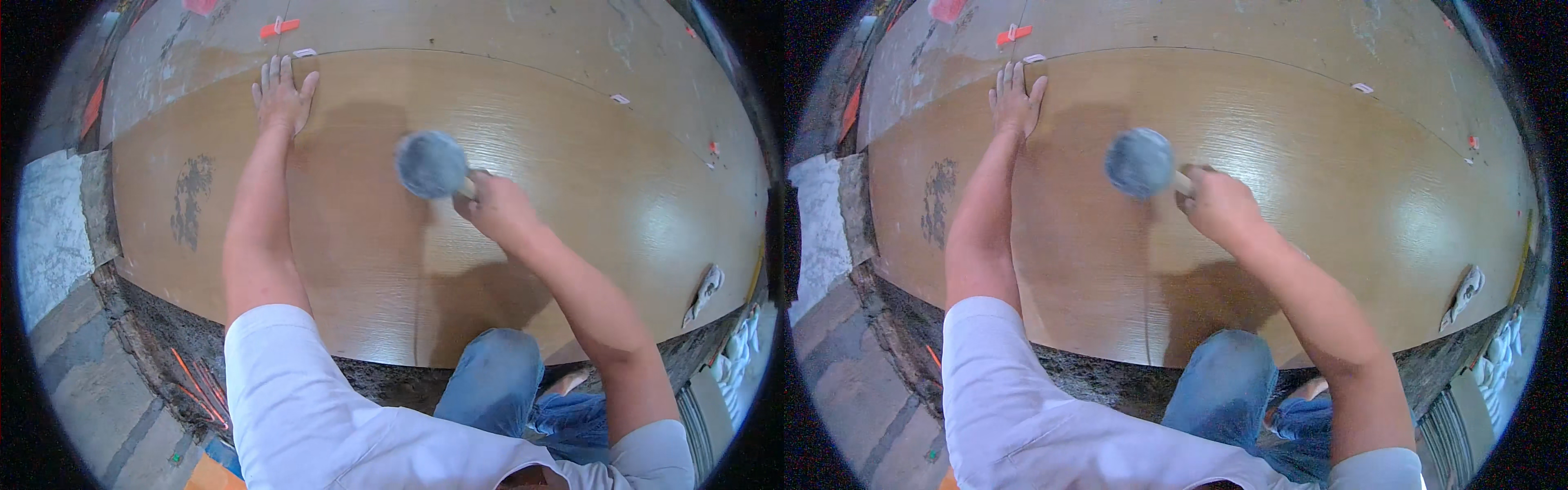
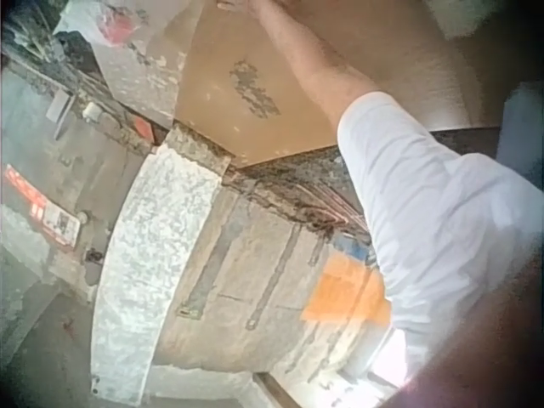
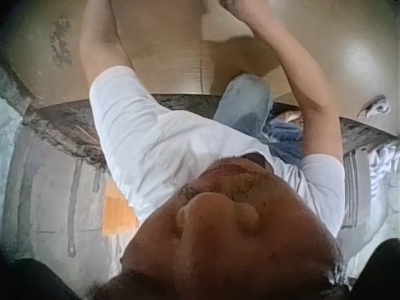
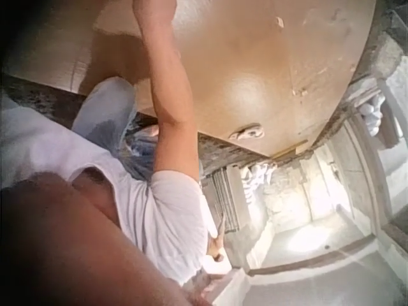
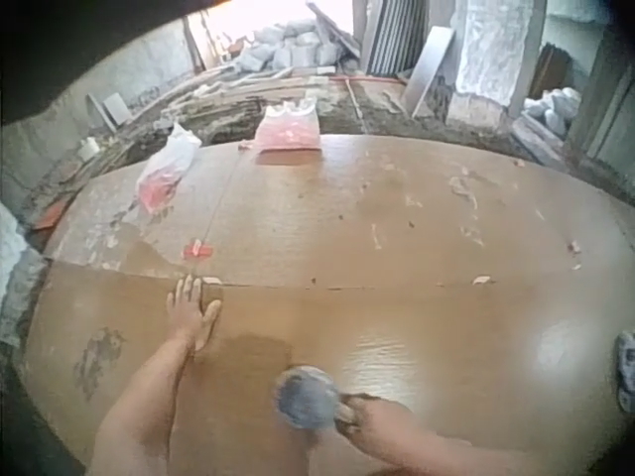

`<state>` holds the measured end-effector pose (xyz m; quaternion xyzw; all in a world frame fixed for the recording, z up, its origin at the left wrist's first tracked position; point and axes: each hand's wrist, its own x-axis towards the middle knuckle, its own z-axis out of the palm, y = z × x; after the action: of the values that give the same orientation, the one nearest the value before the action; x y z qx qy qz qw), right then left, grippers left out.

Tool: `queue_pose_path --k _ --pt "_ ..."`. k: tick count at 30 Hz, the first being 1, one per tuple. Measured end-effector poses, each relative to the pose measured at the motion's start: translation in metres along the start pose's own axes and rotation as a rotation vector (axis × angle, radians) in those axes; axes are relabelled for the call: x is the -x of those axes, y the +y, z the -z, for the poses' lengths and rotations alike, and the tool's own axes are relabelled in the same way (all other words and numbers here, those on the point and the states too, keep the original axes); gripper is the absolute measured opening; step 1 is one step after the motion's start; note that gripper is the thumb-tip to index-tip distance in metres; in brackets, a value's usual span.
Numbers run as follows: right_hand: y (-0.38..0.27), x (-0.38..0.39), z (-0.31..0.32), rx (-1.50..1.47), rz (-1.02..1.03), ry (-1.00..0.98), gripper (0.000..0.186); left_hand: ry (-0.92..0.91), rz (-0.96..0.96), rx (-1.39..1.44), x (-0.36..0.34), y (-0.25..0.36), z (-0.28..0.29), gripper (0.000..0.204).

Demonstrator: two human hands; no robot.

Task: Laying floor tiles and using a rubber mallet to level them.

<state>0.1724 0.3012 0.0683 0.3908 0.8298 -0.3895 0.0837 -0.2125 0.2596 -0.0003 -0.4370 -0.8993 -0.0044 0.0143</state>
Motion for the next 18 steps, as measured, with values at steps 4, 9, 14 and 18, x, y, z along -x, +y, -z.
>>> queue_pose_path --k 4,9,14,18 --pt "0.019 0.039 0.011 0.043 -0.11 0.003 0.036 -0.001 0.047 -0.022 0.004 0.006 0.011 0.076" --pt "0.024 0.039 0.003 0.08 -0.066 0.055 0.038 -0.004 0.199 -0.008 0.067 0.01 0.01 0.074" --pt "0.043 0.035 -0.002 0.083 -0.034 0.122 0.037 -0.032 0.323 0.035 0.258 -0.007 0.004 0.073" --pt "0.049 0.026 -0.007 0.108 -0.033 0.186 0.034 -0.017 0.548 0.0 0.428 -0.028 0.005 0.07"
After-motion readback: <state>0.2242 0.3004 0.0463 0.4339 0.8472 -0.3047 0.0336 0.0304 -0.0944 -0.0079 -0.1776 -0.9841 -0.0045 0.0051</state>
